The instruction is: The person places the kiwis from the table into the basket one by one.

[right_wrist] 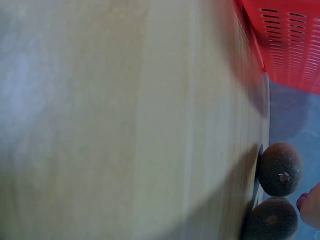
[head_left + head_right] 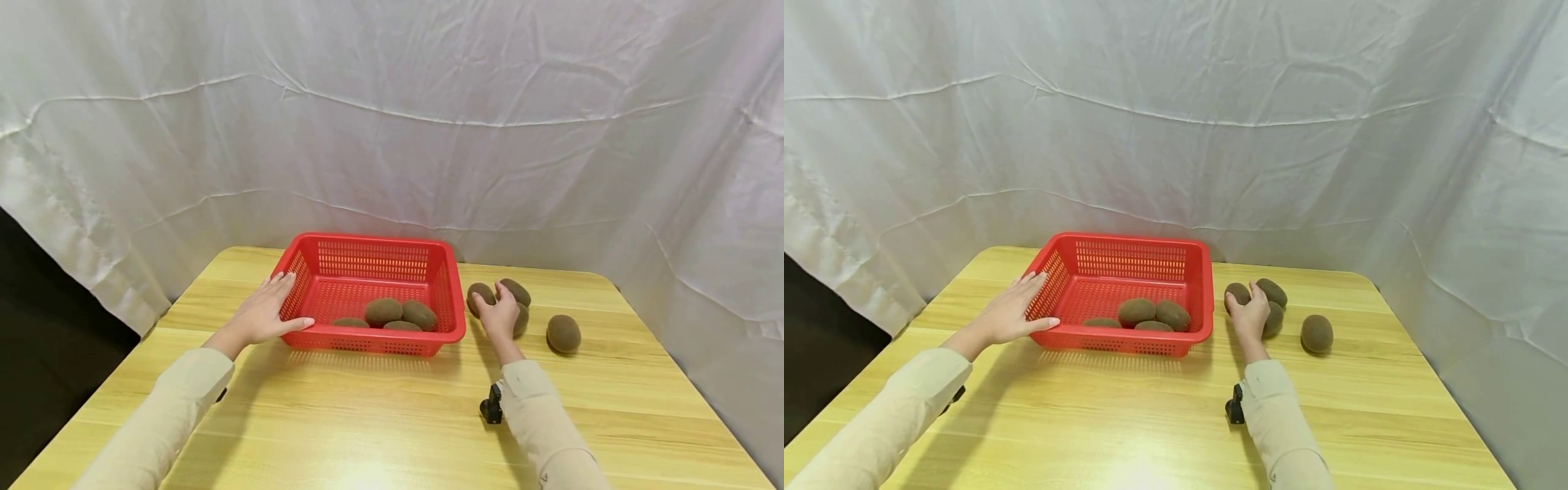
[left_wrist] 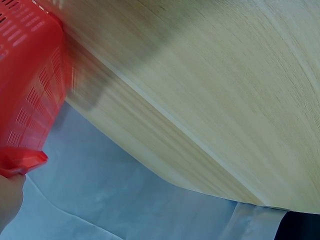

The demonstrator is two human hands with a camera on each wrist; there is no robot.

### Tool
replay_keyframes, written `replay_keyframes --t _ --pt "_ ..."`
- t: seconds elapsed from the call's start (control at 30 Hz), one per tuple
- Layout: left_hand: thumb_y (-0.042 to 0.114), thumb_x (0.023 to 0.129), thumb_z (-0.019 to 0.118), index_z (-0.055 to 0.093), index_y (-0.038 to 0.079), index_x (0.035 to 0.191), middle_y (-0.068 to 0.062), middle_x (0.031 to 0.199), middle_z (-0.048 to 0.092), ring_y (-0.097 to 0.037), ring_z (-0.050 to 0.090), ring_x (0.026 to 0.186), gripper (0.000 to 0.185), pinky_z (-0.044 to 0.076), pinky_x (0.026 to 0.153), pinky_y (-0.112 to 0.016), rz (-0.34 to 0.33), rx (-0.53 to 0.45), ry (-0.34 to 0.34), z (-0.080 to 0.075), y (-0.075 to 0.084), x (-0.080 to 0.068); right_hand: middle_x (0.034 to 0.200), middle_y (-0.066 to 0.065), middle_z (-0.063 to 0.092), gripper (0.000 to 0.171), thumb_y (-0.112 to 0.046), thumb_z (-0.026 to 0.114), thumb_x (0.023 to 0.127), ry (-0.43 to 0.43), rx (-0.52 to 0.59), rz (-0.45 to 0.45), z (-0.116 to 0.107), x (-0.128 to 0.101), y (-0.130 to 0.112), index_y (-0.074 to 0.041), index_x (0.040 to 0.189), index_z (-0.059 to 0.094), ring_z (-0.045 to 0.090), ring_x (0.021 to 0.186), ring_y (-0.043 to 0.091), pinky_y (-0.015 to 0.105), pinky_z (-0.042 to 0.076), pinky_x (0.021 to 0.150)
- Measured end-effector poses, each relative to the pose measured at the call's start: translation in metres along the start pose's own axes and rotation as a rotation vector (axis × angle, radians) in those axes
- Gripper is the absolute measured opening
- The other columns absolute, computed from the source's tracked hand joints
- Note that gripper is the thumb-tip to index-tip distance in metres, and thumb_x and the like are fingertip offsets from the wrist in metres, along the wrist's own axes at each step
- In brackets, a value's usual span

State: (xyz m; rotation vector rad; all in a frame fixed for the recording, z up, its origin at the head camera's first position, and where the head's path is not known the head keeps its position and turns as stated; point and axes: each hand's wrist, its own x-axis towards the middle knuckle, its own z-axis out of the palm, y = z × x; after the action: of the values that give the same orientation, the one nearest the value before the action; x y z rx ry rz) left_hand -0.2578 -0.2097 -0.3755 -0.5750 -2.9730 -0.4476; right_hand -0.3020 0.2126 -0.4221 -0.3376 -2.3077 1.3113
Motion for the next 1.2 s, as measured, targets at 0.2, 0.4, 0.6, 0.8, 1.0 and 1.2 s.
replay_keyframes --t 0.2,0.4,0.6,0.8,1.0,1.2 --pt "0.062 0.081 0.054 0.019 -0.007 0.145 -0.022 0.152 0.022 -0.039 0.015 0.142 0.100 0.011 0.117 -0.051 -0.001 0.005 0.003 0.000 0.000 0.000 0.134 0.027 0.047 0.060 -0.015 0.068 0.081 0.008 0.008 0.004 0.003 0.000 0.002 0.007 0.132 0.046 0.044 0.125 0.039 0.044 0.035 0.108" --pt "0.061 0.081 0.054 0.019 -0.007 0.145 -0.023 0.152 0.022 -0.039 0.015 0.141 0.100 0.012 0.116 -0.051 -0.002 0.010 0.004 -0.001 0.001 -0.001 0.138 0.028 0.042 0.064 -0.015 0.068 0.081 -0.027 -0.016 0.008 0.005 0.001 0.003 0.008 0.134 0.041 0.039 0.129 0.040 0.046 0.032 0.110" --pt "0.062 0.081 0.054 0.020 -0.006 0.145 -0.022 0.152 0.022 -0.039 0.015 0.142 0.100 0.012 0.117 -0.051 -0.003 0.018 0.002 0.000 0.001 -0.001 0.141 0.030 0.037 0.070 -0.017 0.067 0.081 -0.081 -0.078 0.021 0.008 0.002 0.003 0.009 0.137 0.036 0.033 0.132 0.042 0.048 0.027 0.112" --pt "0.061 0.081 0.054 0.020 -0.007 0.144 -0.023 0.151 0.023 -0.039 0.016 0.141 0.099 0.012 0.116 -0.051 0.007 0.020 0.007 -0.001 0.001 0.000 0.142 0.033 0.031 0.075 -0.017 0.066 0.082 -0.139 -0.142 0.044 0.011 0.004 0.004 0.011 0.140 0.027 0.029 0.133 0.044 0.049 0.025 0.113" --pt "0.060 0.081 0.055 0.019 -0.007 0.145 -0.023 0.151 0.022 -0.039 0.016 0.141 0.099 0.012 0.116 -0.052 0.004 0.011 0.005 -0.002 0.001 0.000 0.142 0.036 0.029 0.079 -0.014 0.067 0.082 -0.125 -0.155 0.045 0.016 0.005 0.004 0.014 0.141 0.022 0.028 0.134 0.044 0.048 0.024 0.114" --pt "0.060 0.081 0.055 0.020 -0.007 0.144 -0.023 0.151 0.023 -0.040 0.016 0.141 0.098 0.011 0.116 -0.052 0.008 0.011 0.004 -0.002 0.002 -0.002 0.137 0.038 0.034 0.076 -0.010 0.067 0.082 -0.100 -0.175 0.053 0.021 0.003 0.005 0.017 0.138 0.024 0.031 0.130 0.046 0.049 0.027 0.112"
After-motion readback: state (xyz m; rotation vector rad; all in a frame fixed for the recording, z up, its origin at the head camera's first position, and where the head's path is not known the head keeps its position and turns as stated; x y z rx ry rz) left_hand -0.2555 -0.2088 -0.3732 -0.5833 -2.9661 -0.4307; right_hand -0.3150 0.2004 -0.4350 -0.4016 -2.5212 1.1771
